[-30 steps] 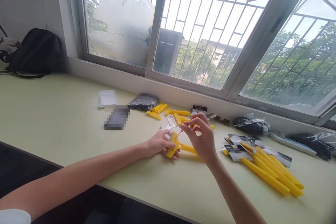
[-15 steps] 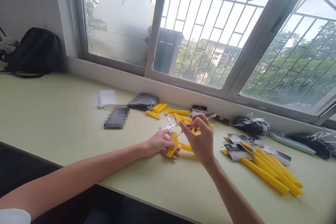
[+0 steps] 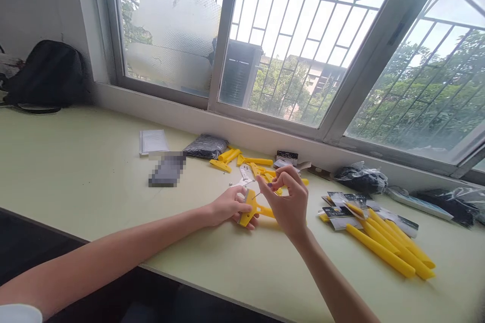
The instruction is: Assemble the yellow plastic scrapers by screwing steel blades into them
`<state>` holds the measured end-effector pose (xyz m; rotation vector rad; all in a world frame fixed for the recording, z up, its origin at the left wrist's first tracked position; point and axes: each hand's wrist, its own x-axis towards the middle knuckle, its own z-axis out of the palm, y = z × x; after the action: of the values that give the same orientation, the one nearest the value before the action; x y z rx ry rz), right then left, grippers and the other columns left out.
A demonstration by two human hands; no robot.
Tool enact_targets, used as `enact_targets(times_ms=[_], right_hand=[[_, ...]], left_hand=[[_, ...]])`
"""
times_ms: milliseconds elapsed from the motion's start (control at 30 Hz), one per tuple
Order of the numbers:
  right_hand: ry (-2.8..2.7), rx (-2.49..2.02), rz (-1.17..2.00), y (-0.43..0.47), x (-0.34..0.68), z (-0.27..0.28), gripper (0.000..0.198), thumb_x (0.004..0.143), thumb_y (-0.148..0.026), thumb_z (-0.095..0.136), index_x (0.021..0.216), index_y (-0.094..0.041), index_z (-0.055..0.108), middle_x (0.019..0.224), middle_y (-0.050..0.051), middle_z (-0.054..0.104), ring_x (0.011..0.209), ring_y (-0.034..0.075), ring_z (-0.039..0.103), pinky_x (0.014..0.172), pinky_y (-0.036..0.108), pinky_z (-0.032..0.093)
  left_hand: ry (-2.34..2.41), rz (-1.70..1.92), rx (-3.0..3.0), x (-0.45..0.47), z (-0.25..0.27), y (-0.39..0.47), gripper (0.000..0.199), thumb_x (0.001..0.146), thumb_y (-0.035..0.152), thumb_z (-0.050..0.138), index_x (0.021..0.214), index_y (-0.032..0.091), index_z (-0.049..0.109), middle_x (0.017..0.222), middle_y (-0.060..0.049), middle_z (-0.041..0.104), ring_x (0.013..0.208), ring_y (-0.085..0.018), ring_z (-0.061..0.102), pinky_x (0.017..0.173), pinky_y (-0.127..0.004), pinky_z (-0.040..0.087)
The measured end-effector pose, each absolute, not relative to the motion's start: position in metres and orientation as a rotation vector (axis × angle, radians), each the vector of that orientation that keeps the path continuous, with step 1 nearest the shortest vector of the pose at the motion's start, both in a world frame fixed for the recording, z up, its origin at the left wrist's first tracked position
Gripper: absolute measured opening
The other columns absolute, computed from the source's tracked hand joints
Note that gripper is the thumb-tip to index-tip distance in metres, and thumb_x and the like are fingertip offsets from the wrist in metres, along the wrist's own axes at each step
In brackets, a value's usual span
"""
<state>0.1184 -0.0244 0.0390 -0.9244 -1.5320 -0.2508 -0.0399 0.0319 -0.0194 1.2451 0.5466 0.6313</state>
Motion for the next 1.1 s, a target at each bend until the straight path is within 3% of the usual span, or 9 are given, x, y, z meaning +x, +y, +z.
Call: enact_targets(times_ms=[267,433,633,800,933,1100], right_hand=[[-1.422,-0.920,-0.315,-0.022,0.115,0.028,0.052,0.093,-0.021,0.068,0.056,-0.022,0.031,0.066,-0.003,0.044,0.058,0.013,0.042,0.058,0.030,0.038],[-1.368,-0.909,-0.210,-0.020,0.118,0.025,0.049,0.091,-0.024,0.070,0.058,-0.023,0.034,0.073,-0.001,0.049,0.066,0.015,0.050,0.063,0.031,0.045],[-1.351,-0.926,0.083,-0.021,0.128,0.024,0.026,0.089,-0.033,0.075,0.090,-0.025,0.051,0.079,-0.004,0.054,0.059,0.012,0.053,0.055,0.026,0.053],[-1.457,-0.959,0.257,-0.023,0.134,0.026,0.018,0.087,-0.038,0.080,0.083,-0.022,0.075,0.084,0.004,0.073,0.067,0.017,0.064,0.060,0.030,0.056],[-1.530,-0.962,0.382,-0.023,0.141,0.029,0.016,0.087,-0.038,0.080,0.089,-0.023,0.078,0.084,0.005,0.077,0.071,0.019,0.068,0.064,0.031,0.058],[-1.689,-0.903,0.525,-0.025,0.154,0.036,0.025,0.095,-0.039,0.069,0.114,-0.024,0.076,0.094,0.005,0.078,0.076,0.018,0.070,0.072,0.034,0.061]], left_hand=[[0.549,0.630,1.257,-0.040,-0.018,0.030,0.061,0.070,0.035,0.090,0.100,0.021,0.038,0.086,-0.015,0.078,0.072,-0.032,0.078,0.064,-0.043,0.063],[0.552,0.611,1.272,-0.041,-0.012,0.028,0.058,0.071,0.035,0.089,0.100,0.020,0.041,0.085,-0.016,0.078,0.068,-0.031,0.078,0.065,-0.042,0.061],[0.553,0.616,1.275,-0.041,-0.016,0.030,0.056,0.073,0.035,0.088,0.102,0.021,0.041,0.086,-0.015,0.078,0.070,-0.031,0.079,0.066,-0.044,0.062],[0.543,0.623,1.270,-0.041,-0.021,0.032,0.057,0.074,0.034,0.086,0.104,0.021,0.039,0.089,-0.013,0.077,0.076,-0.033,0.079,0.068,-0.045,0.063],[0.537,0.620,1.267,-0.041,-0.021,0.033,0.058,0.075,0.033,0.086,0.106,0.021,0.038,0.089,-0.013,0.077,0.078,-0.033,0.079,0.068,-0.044,0.063],[0.536,0.608,1.269,-0.042,-0.017,0.031,0.058,0.073,0.033,0.087,0.104,0.021,0.039,0.090,-0.016,0.078,0.072,-0.032,0.079,0.067,-0.043,0.062]])
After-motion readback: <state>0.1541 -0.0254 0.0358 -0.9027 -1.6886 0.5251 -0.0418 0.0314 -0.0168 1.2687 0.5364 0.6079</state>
